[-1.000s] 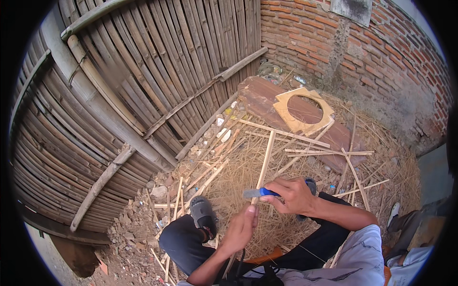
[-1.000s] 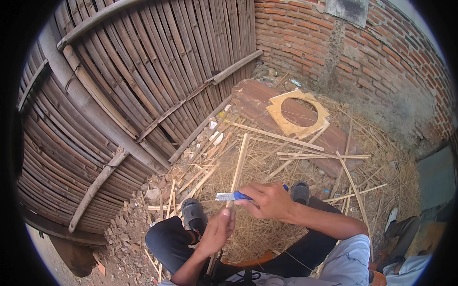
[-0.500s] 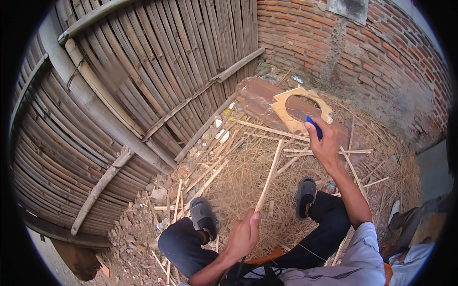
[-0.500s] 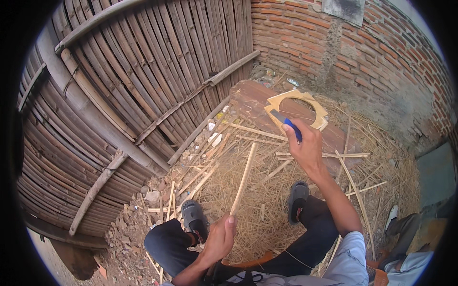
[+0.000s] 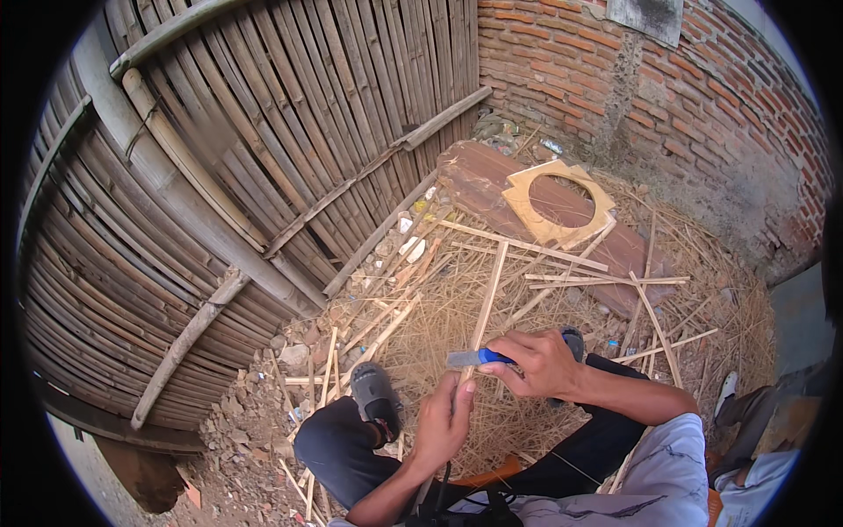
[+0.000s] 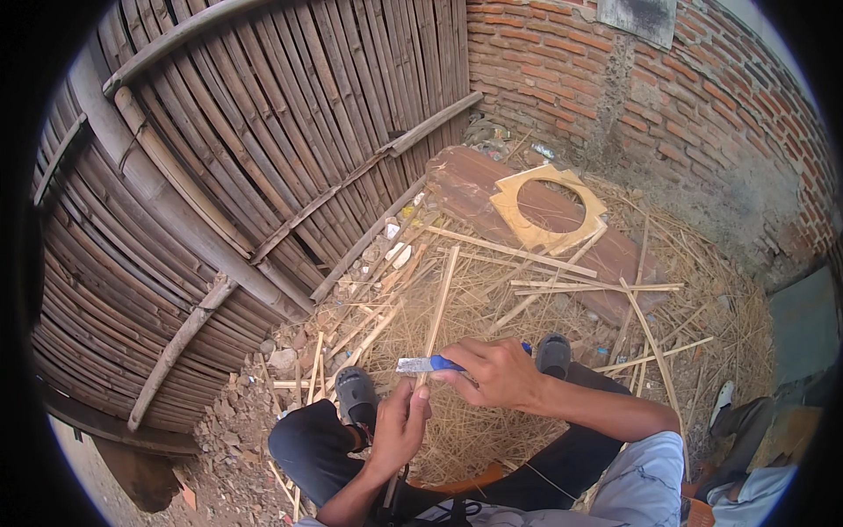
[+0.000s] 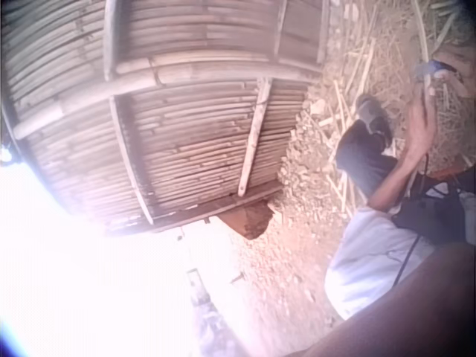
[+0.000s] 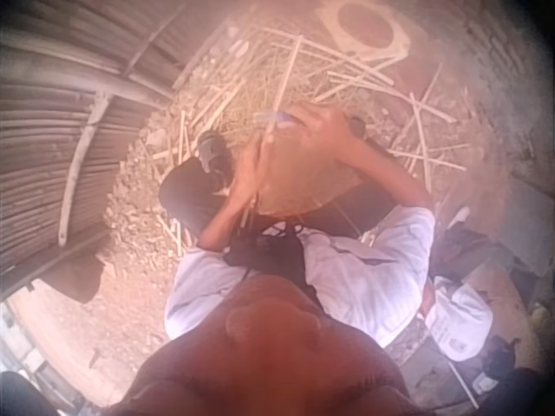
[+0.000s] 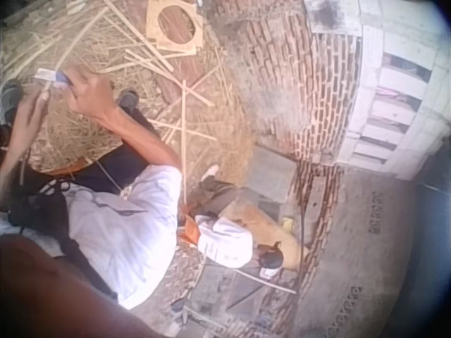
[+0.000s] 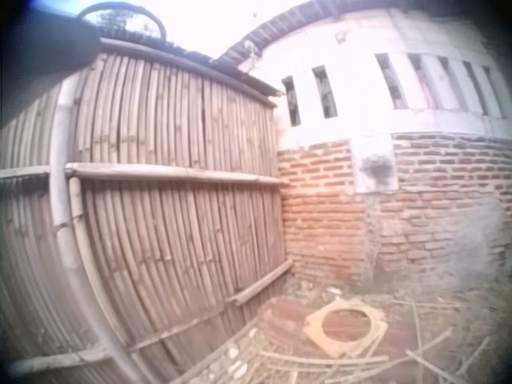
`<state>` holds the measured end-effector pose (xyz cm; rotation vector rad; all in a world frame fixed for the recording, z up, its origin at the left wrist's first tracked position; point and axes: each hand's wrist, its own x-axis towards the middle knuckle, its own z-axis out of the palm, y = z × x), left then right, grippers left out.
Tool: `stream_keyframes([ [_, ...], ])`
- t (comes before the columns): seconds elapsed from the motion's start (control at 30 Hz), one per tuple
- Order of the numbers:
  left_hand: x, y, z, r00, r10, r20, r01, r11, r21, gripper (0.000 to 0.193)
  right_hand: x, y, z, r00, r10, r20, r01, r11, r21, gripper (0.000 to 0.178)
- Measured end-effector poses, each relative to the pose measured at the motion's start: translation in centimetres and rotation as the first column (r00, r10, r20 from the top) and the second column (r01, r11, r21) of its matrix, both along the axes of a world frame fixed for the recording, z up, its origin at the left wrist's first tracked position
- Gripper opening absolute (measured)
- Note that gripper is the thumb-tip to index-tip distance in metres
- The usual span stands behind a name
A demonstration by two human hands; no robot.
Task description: The person sits on the ground and uses a blue utility knife to shave thin strips from a long bamboo stick. They repeatedly scrape the blade along the stick's length to remove the outer layer, creating a pile of shavings on the ground.
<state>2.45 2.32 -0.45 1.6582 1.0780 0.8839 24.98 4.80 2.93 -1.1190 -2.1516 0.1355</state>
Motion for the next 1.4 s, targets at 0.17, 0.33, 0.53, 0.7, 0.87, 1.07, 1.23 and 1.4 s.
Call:
stream_keyframes([
  [0.17, 0.0, 0.1, 0.2, 0.999, 0.03, -0.034, -0.029, 0.999, 0.016, 0.021, 0.1, 0.5, 0.6, 0.997, -0.015, 0.076, 0.012, 0.999, 0.041, 0.027],
  [0.33, -0.1, -0.5, -0.7, 0.997, 0.007, -0.081, -0.009, 1.0, -0.03, 0.02, 3.3, 4.1, 1.8, 0.968, -0.242, -0.067, 0.25, 0.954, 0.165, 0.031],
  [0.53, -0.5, -0.9, -0.5, 0.994, -0.062, -0.093, 0.057, 0.997, -0.053, 0.027, 9.4, 6.9, 4.2, 0.788, -0.582, -0.2, 0.594, 0.804, -0.001, 0.036],
  [0.7, -3.0, 1.0, 0.5, 0.998, -0.049, 0.034, 0.053, 0.99, -0.132, 0.039, 13.8, 7.7, 0.2, 0.783, -0.601, 0.161, 0.618, 0.72, -0.316, 0.039],
  [0.87, -7.8, 1.9, 10.7, 0.979, 0.205, -0.018, -0.204, 0.979, 0.019, 0.047, 19.6, 7.8, -7.2, 0.799, -0.203, 0.566, 0.543, 0.648, -0.534, 0.052],
  [1.07, -16.5, 2.0, 20.3, 0.63, 0.685, 0.365, -0.753, 0.426, 0.501, 0.038, 19.3, 7.7, -7.2, 0.857, -0.205, 0.472, 0.484, 0.635, -0.602, 0.045],
  [1.23, -23.2, 0.5, 23.1, 0.679, -0.052, 0.732, -0.689, 0.297, 0.661, 0.036, 16.6, 7.4, -4.8, 0.878, -0.218, 0.425, 0.449, 0.681, -0.579, 0.043],
  [1.4, -21.0, -0.1, 20.2, 0.455, -0.115, 0.883, -0.594, 0.7, 0.397, 0.032, 15.4, 7.6, -4.7, 0.962, -0.274, 0.009, 0.225, 0.77, -0.597, 0.048],
])
